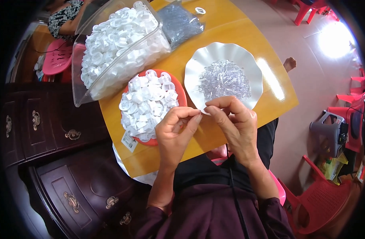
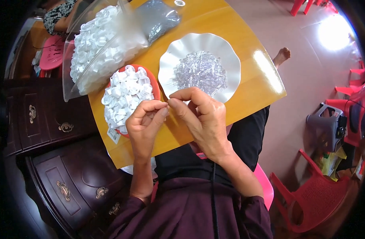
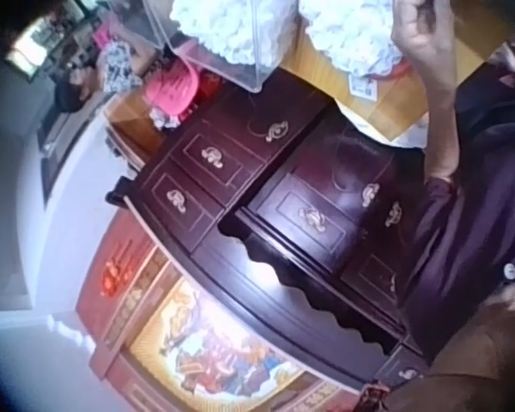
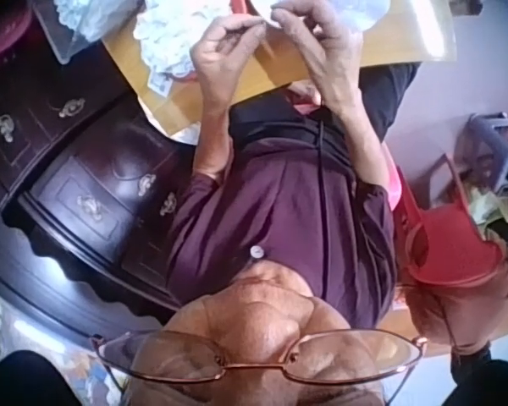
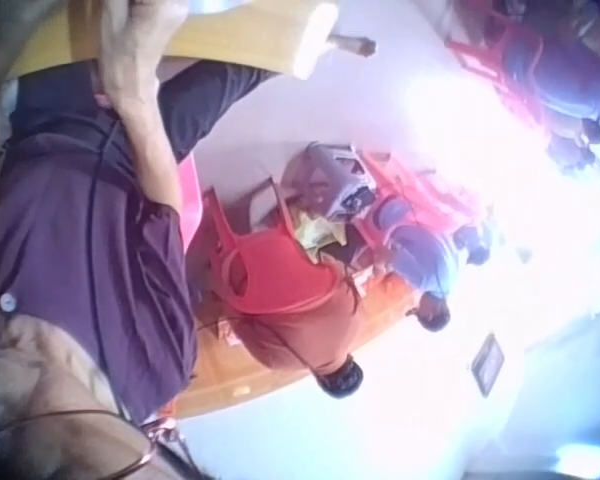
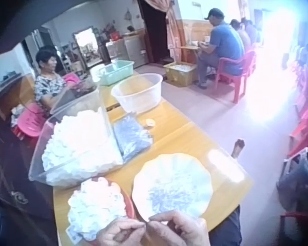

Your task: The person assembles small white plastic battery components with tiny metal pins by hand.

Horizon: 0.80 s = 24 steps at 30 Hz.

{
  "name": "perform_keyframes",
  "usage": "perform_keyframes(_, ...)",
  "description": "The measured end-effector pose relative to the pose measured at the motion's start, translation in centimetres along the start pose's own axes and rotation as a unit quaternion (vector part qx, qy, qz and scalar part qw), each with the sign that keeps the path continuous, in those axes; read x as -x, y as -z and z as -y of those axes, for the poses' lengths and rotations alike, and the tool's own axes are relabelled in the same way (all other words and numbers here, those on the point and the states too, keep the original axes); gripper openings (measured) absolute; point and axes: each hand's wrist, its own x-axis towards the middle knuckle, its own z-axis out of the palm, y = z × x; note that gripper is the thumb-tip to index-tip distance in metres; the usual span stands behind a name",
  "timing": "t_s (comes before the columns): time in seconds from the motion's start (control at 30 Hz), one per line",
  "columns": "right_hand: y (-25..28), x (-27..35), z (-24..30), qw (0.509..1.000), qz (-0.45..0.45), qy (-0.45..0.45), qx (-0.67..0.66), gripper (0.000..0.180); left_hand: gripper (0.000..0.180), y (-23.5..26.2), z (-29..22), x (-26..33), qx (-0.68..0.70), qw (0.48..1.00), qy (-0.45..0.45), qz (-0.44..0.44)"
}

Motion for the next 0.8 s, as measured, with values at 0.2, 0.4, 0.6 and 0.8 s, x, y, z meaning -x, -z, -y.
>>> perform_keyframes(0.2,0.2,0.5,-0.4,0.999,0.018,-0.018,0.019,0.009,0.02,0.8,-0.8,-0.1,0.171,0.978,0.118,-0.001)
perform_keyframes(0.4,-0.4,1.0,-0.2,0.998,0.038,-0.045,-0.014,0.008,0.02,1.1,-0.4,0.1,0.224,0.967,0.121,0.007)
perform_keyframes(0.6,-0.8,1.2,0.0,0.999,0.044,-0.017,0.018,0.011,0.013,1.5,-0.1,0.4,0.25,0.963,0.102,0.008)
perform_keyframes(0.8,-0.9,2.0,-0.1,0.987,0.079,-0.077,-0.119,0.011,0.01,1.5,-0.3,1.4,0.266,0.959,0.085,0.049)
